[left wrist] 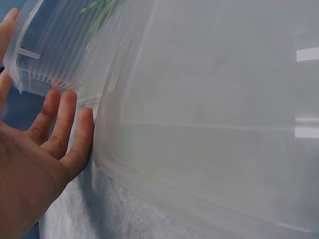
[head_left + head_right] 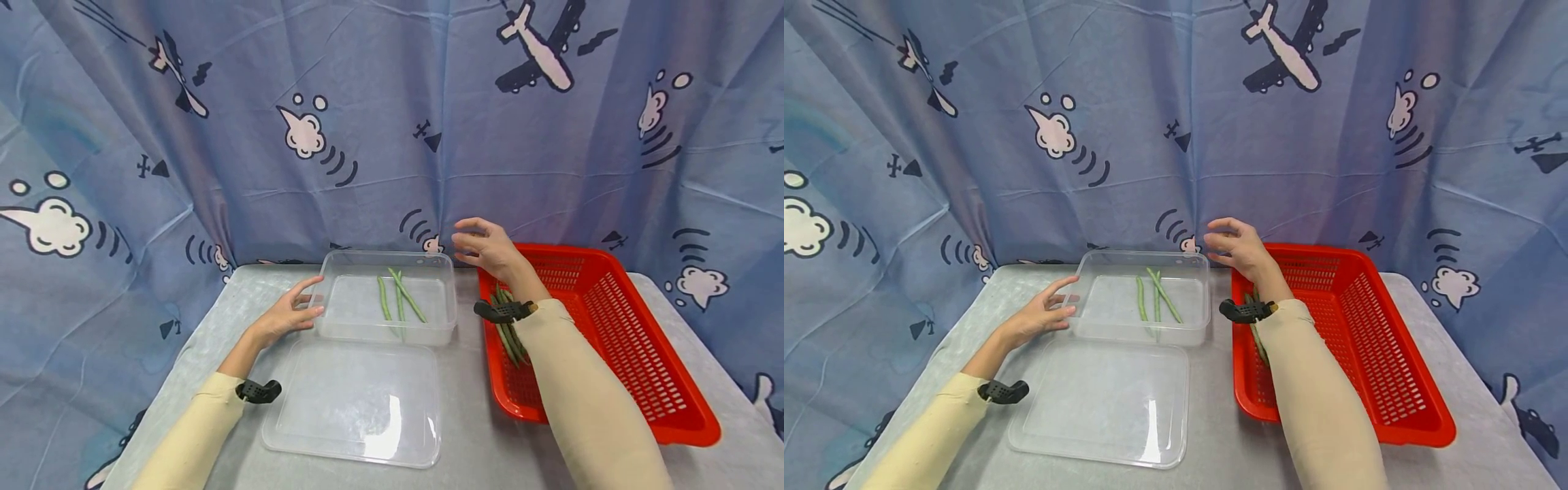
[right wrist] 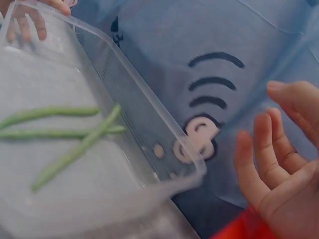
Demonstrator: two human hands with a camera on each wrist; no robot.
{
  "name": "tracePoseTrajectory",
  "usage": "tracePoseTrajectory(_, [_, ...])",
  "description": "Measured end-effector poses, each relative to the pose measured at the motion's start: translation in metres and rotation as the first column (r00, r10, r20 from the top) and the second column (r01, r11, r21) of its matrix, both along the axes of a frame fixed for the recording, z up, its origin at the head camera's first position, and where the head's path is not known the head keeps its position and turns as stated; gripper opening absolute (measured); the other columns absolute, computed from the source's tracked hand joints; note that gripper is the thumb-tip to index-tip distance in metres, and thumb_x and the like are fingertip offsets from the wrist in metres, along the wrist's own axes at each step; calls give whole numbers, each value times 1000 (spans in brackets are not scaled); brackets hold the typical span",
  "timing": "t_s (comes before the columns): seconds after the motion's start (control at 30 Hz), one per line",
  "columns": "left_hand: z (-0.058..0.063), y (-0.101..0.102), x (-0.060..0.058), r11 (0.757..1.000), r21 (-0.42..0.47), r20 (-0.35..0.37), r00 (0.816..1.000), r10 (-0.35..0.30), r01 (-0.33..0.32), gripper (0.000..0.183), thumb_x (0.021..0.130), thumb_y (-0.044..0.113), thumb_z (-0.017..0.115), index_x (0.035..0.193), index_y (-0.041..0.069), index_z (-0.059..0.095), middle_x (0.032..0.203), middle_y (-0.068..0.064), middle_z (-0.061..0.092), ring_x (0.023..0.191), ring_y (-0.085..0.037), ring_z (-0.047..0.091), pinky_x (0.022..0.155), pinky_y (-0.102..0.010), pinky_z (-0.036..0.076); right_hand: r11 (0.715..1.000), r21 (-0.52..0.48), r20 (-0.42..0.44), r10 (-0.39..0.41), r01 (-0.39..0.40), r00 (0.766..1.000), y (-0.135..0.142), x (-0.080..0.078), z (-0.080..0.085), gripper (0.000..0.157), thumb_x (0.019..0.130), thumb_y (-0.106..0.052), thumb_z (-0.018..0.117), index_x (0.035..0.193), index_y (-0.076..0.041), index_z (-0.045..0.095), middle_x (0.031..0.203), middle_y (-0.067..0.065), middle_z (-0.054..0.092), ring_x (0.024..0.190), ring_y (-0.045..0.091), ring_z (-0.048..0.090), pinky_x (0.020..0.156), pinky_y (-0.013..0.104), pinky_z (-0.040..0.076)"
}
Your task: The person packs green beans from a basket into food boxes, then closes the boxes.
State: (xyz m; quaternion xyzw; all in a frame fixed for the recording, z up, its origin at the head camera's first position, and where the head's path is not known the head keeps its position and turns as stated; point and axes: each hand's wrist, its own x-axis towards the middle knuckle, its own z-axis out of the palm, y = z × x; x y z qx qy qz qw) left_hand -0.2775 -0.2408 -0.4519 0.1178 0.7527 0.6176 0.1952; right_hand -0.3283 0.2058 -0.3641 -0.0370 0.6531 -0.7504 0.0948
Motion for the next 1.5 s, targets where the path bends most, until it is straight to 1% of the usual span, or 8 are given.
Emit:
tracePoseTrajectory(0.4, [0, -1, 1, 1000, 2, 19, 1000, 16, -16, 75, 101, 18, 68, 162, 31, 27, 157, -30, 18, 139, -46, 34, 103, -56, 44, 1000, 5, -39, 29, -29, 999, 59, 7, -12, 48, 99, -12, 70, 141, 4, 52, 128, 10, 51, 110, 27, 58, 91, 36, 55])
tracePoseTrajectory(0.6, [0, -2, 1, 1000, 2, 20, 1000, 15, -15, 77, 99, 22, 70, 162, 31, 27, 158, -30, 17, 139, -46, 35, 103, -56, 44, 994, 105, -69, 47, -40, 996, 86, 14, -24, 49, 100, -11, 68, 142, 4, 50, 129, 9, 54, 117, 27, 58, 95, 36, 53])
tracePoseTrajectory(0.77, [-1, -2, 1, 1000, 5, 22, 1000, 10, -10, 76, 100, 21, 69, 162, 31, 26, 158, -30, 16, 139, -47, 34, 103, -57, 44, 977, 201, -55, 88, -75, 995, 103, 18, -31, 57, 99, -9, 69, 148, 5, 43, 138, 23, 47, 114, 21, 61, 99, 40, 48])
tracePoseTrajectory(0.93, [0, -2, 1, 1000, 8, 20, 1000, 4, -4, 74, 101, 19, 67, 162, 30, 26, 159, -30, 14, 140, -47, 33, 103, -57, 43, 917, 387, -83, 140, -98, 987, 120, 24, -38, 63, 98, -11, 71, 151, 3, 40, 144, 30, 42, 113, 17, 59, 97, 37, 51])
tracePoseTrajectory(1.07, [-1, -2, 1, 1000, 8, 15, 1000, 1, -1, 74, 102, 18, 66, 162, 29, 26, 159, -30, 14, 139, -47, 33, 104, -57, 43, 829, 551, -112, 190, -98, 975, 134, 29, -46, 66, 96, -16, 75, 151, 0, 42, 142, 28, 47, 123, 31, 50, 91, 34, 54])
tracePoseTrajectory(1.23, [-1, -1, 1, 1000, 8, 8, 1000, -5, 5, 76, 100, 24, 69, 162, 30, 26, 159, -29, 14, 141, -47, 32, 104, -57, 43, 748, 657, -123, 233, -97, 965, 148, 35, -59, 64, 94, -15, 76, 148, 2, 45, 138, 29, 51, 124, 43, 49, 92, 45, 52])
tracePoseTrajectory(1.37, [-1, -1, 1, 1000, 7, 6, 1000, -5, 4, 77, 100, 25, 70, 162, 30, 26, 159, -29, 14, 141, -46, 31, 103, -57, 43, 718, 691, -118, 227, -85, 967, 154, 40, -66, 64, 94, -15, 76, 148, 4, 47, 135, 31, 54, 122, 44, 51, 92, 50, 51])
tracePoseTrajectory(1.5, [-1, 0, 1, 1000, 5, 3, 1000, -3, 3, 76, 100, 24, 69, 162, 31, 26, 159, -29, 15, 141, -46, 31, 103, -57, 44, 707, 703, -113, 219, -77, 969, 157, 41, -71, 62, 93, -14, 78, 145, 5, 50, 130, 30, 58, 118, 43, 54, 89, 40, 53])
